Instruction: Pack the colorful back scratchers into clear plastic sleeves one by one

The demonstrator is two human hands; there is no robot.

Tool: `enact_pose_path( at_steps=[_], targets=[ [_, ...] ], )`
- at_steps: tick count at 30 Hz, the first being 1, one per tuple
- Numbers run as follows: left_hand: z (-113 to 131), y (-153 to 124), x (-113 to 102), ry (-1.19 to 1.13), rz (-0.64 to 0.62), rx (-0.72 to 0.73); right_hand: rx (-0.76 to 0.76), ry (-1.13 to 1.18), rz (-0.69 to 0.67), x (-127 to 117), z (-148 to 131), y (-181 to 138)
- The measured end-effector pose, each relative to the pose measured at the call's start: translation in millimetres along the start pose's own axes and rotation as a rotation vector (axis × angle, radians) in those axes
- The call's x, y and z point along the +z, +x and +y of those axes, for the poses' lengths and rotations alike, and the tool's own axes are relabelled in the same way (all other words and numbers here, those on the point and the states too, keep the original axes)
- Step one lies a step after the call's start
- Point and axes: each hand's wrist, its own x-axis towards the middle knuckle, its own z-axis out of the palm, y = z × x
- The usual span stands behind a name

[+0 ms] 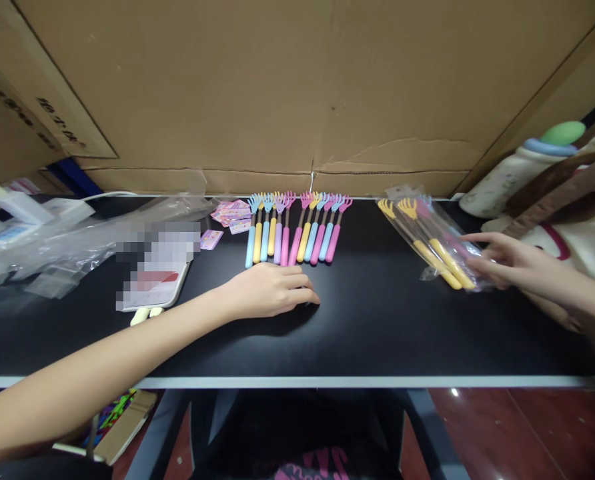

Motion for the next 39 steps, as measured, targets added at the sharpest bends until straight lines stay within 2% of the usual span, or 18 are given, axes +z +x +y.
enact_pose_path(
  at_steps=[3,5,8,10,12,15,18,21,23,26,28,32,39],
  targets=[
    [-0.5,-0.2,0.7,-0.003,-0.011,-0.004,-0.054,-0.238,0.08,1.0,6.0,3.1],
    [-0.6,-0.4,1.0,-0.001,-0.019,-0.008,-0.038,-0.42,0.122,1.3,5.9,4.1],
    [-0.5,-0.5,0.9,0.008,-0.032,-0.017,0.047,-0.609,0.174,2.4,-5.3,-1.0],
    [-0.5,-0.4,1.0,0.016,-0.043,-0.019,0.045,-0.689,0.242,5.2,-18.7,-8.7],
    [-0.4,0.0,1.2,0.023,-0.051,-0.022,-0.051,-0.75,0.354,11.4,-34.9,-17.9],
    [-0.3,0.3,1.6,0.019,-0.051,-0.029,-0.354,-0.727,0.506,28.6,-61.7,-30.4],
    [0.2,0.3,1.3,0.013,-0.071,-0.043,-0.724,-0.587,0.411,55.1,-90.7,-37.8],
    [1.2,0.9,0.5,0.008,-0.095,-0.064,-1.008,-0.57,0.187,86.8,-119.7,-39.3],
    [2.0,1.6,0.2,0.012,-0.093,-0.076,-1.128,-0.618,0.062,107.0,-136.2,-37.7],
    [2.4,2.1,0.6,0.035,-0.069,-0.084,-1.262,-0.66,-0.051,129.6,-151.7,-33.2],
    [2.2,1.8,1.0,0.035,-0.054,-0.084,-1.277,-0.642,-0.111,137.5,-155.0,-29.4],
    [2.0,1.1,0.5,-0.024,-0.075,-0.11,-1.166,-0.564,-0.198,141.6,-149.1,-22.2],
    [2.8,2.3,-0.7,-0.041,-0.086,-0.121,-1.042,-0.354,-0.254,146.9,-137.7,-15.5]
  ],
)
